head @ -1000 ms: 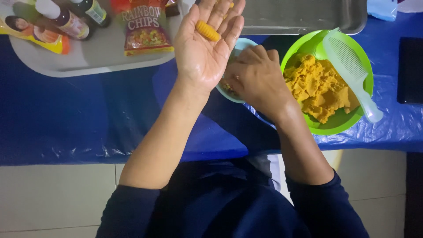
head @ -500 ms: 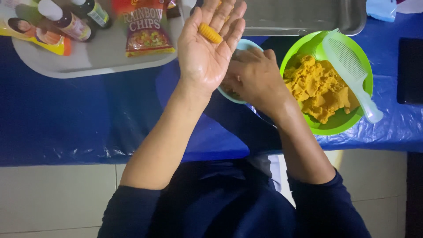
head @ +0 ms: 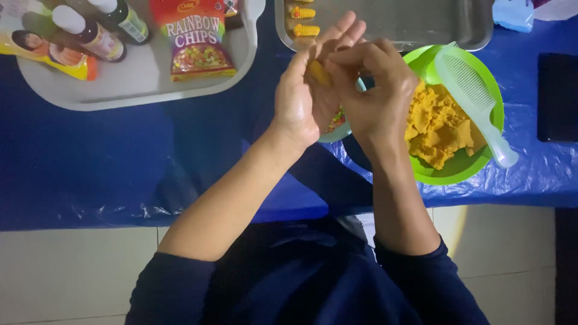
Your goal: Shaping small pieces of dough into ribbed cylinders using a textured tool and placing them on a tray.
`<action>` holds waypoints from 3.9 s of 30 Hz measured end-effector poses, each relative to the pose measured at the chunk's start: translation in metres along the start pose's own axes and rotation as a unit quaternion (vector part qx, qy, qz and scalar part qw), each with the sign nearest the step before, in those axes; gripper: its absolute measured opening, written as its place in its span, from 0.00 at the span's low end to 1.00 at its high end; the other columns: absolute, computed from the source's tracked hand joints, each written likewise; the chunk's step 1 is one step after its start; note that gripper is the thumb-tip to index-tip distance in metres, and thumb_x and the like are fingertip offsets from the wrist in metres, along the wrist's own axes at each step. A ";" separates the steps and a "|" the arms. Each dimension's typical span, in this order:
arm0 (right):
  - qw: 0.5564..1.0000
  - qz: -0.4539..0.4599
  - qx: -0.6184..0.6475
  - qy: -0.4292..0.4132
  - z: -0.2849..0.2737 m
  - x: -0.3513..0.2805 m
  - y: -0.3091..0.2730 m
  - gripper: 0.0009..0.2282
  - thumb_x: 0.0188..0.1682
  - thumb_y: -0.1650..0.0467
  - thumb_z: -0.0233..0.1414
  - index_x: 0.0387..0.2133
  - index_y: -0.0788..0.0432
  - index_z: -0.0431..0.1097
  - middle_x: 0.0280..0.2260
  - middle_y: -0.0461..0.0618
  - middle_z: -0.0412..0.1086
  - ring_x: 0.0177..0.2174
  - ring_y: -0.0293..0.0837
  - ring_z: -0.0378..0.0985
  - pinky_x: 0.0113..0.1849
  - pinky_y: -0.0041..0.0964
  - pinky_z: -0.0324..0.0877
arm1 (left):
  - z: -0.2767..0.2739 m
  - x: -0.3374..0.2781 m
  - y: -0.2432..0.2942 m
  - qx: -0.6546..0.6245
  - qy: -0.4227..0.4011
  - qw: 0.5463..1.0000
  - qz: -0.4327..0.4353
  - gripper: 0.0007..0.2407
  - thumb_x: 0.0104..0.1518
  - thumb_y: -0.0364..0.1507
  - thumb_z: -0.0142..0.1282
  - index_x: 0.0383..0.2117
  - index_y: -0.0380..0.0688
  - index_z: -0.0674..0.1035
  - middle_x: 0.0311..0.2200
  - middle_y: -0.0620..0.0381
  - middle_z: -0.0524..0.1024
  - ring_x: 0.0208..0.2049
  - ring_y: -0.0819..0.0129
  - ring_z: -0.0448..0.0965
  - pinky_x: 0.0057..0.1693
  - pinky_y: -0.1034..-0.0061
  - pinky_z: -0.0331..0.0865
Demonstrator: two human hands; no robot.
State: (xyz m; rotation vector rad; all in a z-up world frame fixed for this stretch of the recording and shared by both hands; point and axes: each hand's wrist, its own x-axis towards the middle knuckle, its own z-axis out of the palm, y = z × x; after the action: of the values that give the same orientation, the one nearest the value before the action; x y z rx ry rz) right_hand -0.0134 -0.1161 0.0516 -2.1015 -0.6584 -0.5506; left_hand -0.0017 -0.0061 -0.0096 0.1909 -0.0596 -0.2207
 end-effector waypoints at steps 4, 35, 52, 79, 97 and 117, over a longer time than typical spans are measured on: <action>0.999 -0.033 -0.032 0.008 0.007 -0.001 0.004 0.03 0.52 0.82 0.63 0.33 0.66 0.77 0.30 0.55 0.71 0.30 0.46 0.72 0.32 0.38 0.65 | -0.008 0.008 -0.007 -0.006 0.015 1.000 -0.004 0.26 0.67 0.36 0.40 0.70 0.35 0.62 0.72 0.37 0.58 0.70 0.54 0.62 0.73 0.62 0.58; 0.876 -0.134 -0.427 -0.178 0.016 -0.023 0.058 0.10 0.52 0.61 0.53 0.22 0.47 0.71 0.31 0.47 0.64 0.33 0.54 0.66 0.31 0.49 0.60 | -0.040 0.025 0.025 0.010 -0.094 0.988 0.120 0.09 0.71 0.29 0.56 0.53 0.40 0.79 0.56 0.41 0.75 0.62 0.48 0.71 0.68 0.59 0.65; 0.876 -0.141 -0.411 -0.210 0.035 -0.021 0.069 0.09 0.50 0.62 0.49 0.33 0.54 0.72 0.31 0.51 0.68 0.31 0.56 0.69 0.31 0.51 0.59 | -0.037 0.015 0.030 -0.024 -0.183 0.979 0.081 0.18 0.76 0.36 0.40 0.62 0.38 0.74 0.65 0.43 0.69 0.71 0.50 0.64 0.76 0.62 0.61; 0.993 0.088 0.047 -0.068 0.010 0.005 -0.024 0.06 0.51 0.79 0.60 0.32 0.58 0.69 0.30 0.48 0.69 0.29 0.40 0.68 0.34 0.33 0.67 | -0.019 0.002 -0.005 0.142 -0.092 0.971 0.170 0.20 0.78 0.36 0.37 0.70 0.36 0.67 0.73 0.39 0.60 0.78 0.51 0.55 0.83 0.62 0.46; 0.993 0.040 -0.096 -0.048 0.018 -0.001 -0.013 0.10 0.49 0.70 0.61 0.43 0.51 0.71 0.32 0.44 0.66 0.33 0.47 0.67 0.37 0.45 0.57 | -0.009 0.000 0.006 0.133 -0.108 0.975 0.142 0.23 0.74 0.37 0.39 0.70 0.36 0.65 0.72 0.38 0.59 0.77 0.50 0.56 0.83 0.60 0.46; 0.984 0.052 -0.062 -0.160 -0.080 0.011 0.046 0.09 0.49 0.82 0.63 0.41 0.64 0.76 0.39 0.56 0.75 0.32 0.45 0.74 0.33 0.36 0.70 | 0.019 -0.015 0.049 0.204 -0.017 0.973 0.108 0.18 0.65 0.38 0.53 0.59 0.49 0.72 0.58 0.48 0.75 0.57 0.57 0.77 0.57 0.63 0.73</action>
State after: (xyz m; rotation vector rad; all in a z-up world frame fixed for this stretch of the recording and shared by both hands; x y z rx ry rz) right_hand 0.0125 -0.2026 0.0745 -2.3531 -0.7022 -0.1990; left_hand -0.0076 0.0411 0.0178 0.5869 -0.1593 0.0087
